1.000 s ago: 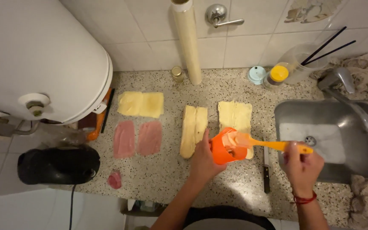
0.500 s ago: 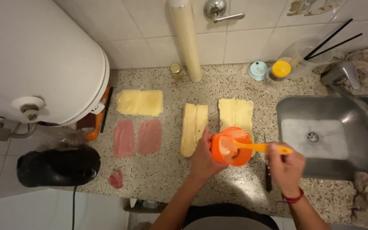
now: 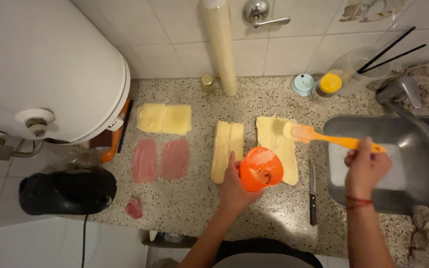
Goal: The person slices two bread rolls lengthwise on a kitchen counter. They then use a spatula to spread a creamy substance from an orange container onto the cut surfaces of the bread. Finally, they place slices of ham onto the prepared bread.
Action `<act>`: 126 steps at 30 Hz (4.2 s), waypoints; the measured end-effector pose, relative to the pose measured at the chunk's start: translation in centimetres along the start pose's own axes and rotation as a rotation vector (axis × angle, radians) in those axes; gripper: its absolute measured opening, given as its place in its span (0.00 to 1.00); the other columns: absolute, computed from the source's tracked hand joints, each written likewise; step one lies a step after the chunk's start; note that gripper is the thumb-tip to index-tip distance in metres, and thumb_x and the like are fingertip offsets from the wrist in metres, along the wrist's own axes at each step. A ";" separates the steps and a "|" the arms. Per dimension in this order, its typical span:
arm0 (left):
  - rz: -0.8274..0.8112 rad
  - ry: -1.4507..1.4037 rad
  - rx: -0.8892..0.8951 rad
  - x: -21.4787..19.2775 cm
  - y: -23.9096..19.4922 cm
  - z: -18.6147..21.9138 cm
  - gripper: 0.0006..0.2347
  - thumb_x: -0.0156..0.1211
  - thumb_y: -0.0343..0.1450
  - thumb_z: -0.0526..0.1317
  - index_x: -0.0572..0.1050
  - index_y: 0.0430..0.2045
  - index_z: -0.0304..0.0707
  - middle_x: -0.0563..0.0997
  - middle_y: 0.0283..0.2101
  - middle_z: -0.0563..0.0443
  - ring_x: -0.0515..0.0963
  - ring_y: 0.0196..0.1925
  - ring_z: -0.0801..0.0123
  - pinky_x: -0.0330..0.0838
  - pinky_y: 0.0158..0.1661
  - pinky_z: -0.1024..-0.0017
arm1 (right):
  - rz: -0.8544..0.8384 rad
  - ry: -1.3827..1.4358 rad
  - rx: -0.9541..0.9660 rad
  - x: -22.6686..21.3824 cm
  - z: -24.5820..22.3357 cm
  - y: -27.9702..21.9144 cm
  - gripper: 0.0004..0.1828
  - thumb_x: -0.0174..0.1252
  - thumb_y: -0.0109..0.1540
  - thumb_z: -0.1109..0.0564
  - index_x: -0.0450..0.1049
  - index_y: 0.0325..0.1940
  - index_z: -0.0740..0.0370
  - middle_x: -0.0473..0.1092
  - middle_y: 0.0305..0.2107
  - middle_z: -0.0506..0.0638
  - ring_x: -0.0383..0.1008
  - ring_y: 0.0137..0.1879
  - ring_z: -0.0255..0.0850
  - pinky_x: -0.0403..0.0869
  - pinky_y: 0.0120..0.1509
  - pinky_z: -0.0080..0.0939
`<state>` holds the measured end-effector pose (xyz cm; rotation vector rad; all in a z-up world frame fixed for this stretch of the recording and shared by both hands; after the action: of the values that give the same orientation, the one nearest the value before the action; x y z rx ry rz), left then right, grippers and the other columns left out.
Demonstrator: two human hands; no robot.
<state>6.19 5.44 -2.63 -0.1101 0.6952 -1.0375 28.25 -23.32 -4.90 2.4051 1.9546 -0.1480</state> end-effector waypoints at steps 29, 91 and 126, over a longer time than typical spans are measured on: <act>0.027 0.052 0.220 1.7 -1.4 -3.7 0.58 0.79 0.52 0.45 0.41 0.73 0.32 0.72 0.57 0.48 0.75 0.54 0.57 0.76 0.47 0.58 | -0.697 -0.873 -1.388 9.5 8.4 -6.2 0.37 0.67 0.56 0.64 0.64 0.68 0.59 0.73 0.38 0.53 0.74 0.37 0.46 0.76 0.36 0.44; 0.101 -0.096 -0.026 -1.9 -7.3 -12.0 0.58 0.82 0.47 0.48 0.47 0.73 0.48 0.75 0.56 0.56 0.81 0.55 0.62 0.77 0.47 0.63 | -1.154 -0.805 -1.275 -3.5 7.8 -16.7 0.31 0.51 0.58 0.59 0.63 0.67 0.61 0.70 0.39 0.50 0.73 0.43 0.48 0.78 0.53 0.53; -0.514 -2.028 -0.093 -14.5 13.2 -2.3 0.33 0.72 0.62 0.54 0.72 0.61 0.43 0.77 0.61 0.49 0.74 0.61 0.61 0.67 0.62 0.68 | -0.166 -0.446 -0.276 10.5 -9.6 -22.5 0.14 0.62 0.69 0.57 0.79 0.60 0.56 0.71 0.31 0.46 0.66 0.34 0.32 0.66 0.44 0.33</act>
<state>10.22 24.80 -2.84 -1.2505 -1.1929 -0.8422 8.79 -7.61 4.31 1.8462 1.8203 -0.3579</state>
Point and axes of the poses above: each hand's wrist, its own y-axis towards the middle knuckle, its own x-axis out of the palm, z = x × y, the point moved 9 cm from there along y, towards the middle knuckle
